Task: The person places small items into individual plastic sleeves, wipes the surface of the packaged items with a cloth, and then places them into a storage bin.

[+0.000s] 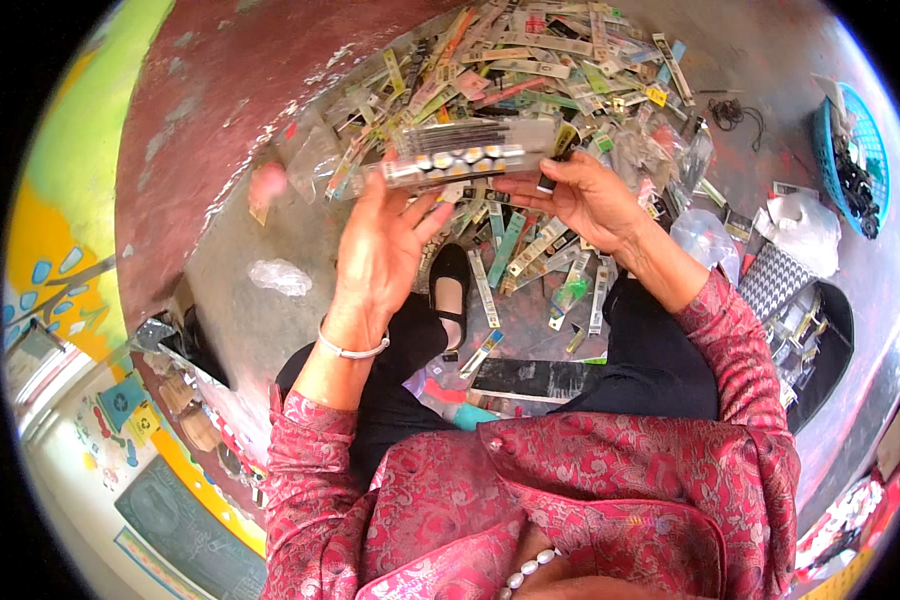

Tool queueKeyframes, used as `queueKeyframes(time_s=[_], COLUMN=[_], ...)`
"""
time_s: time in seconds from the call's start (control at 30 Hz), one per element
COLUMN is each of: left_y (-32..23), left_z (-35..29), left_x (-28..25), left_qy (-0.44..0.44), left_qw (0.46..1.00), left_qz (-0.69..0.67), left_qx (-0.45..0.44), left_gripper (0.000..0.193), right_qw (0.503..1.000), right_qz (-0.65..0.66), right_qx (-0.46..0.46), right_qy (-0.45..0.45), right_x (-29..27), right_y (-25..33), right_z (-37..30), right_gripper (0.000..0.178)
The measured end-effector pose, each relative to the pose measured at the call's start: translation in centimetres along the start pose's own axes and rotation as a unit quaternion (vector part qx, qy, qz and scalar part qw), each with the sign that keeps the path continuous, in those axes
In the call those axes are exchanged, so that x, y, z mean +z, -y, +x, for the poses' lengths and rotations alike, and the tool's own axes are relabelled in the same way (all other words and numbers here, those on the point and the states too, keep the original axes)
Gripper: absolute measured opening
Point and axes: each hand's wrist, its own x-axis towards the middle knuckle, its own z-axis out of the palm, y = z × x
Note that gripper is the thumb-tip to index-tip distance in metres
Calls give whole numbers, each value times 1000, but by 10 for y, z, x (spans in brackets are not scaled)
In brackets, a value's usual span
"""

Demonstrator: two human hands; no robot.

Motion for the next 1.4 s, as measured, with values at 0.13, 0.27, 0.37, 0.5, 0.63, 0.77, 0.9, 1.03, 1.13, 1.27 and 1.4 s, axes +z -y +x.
queueKeyframes(time_s=[0.13, 0.27, 0.37, 0.5, 0.63, 0.77, 0.9, 1.03, 1.13, 1.27, 1.4], left_y=[-8, -11, 2, 7, 12, 8, 12, 14, 8, 3, 2], left_z=[12, 13, 0, -8, -2, -1, -3, 0, -1, 3, 1], left_x=[-15, -7, 12, 21, 8, 19, 14, 9, 4, 8, -2], left_qy=[-32, -18, -39, 46, 159, 113, 100, 50, 5, -15, -52], left_qw=[997, 994, 967, 973, 981, 992, 993, 998, 998, 999, 997], left_qz=[-68, 107, 252, 225, 112, -37, -42, -30, -53, -3, 35], left_qx=[2, 21, 9, -24, -24, -29, -56, -35, -27, -29, -36], left_gripper=[46, 53, 72, 86, 62, 47, 49, 46, 39, 35, 34], right_qw=[997, 983, 974, 990, 986, 984, 980, 945, 859, 727, 461], right_qz=[66, 173, 215, 115, 72, -4, -152, -279, -475, -533, -674], right_qx=[-28, -45, -33, 9, 69, 111, 103, 83, 11, -191, 57], right_qy=[-2, -44, 56, 86, 134, 141, 81, 148, 189, -388, -575], right_x=[-32, -48, -36, -6, 11, 25, 27, 21, -12, -178, -246], right_y=[10, 16, 14, 9, -19, -35, -28, -21, 19, 73, 95], right_z=[0, -9, -12, -12, -13, -19, -28, -29, -23, -25, -67], right_gripper=[35, 35, 38, 41, 44, 51, 42, 39, 37, 21, 53])
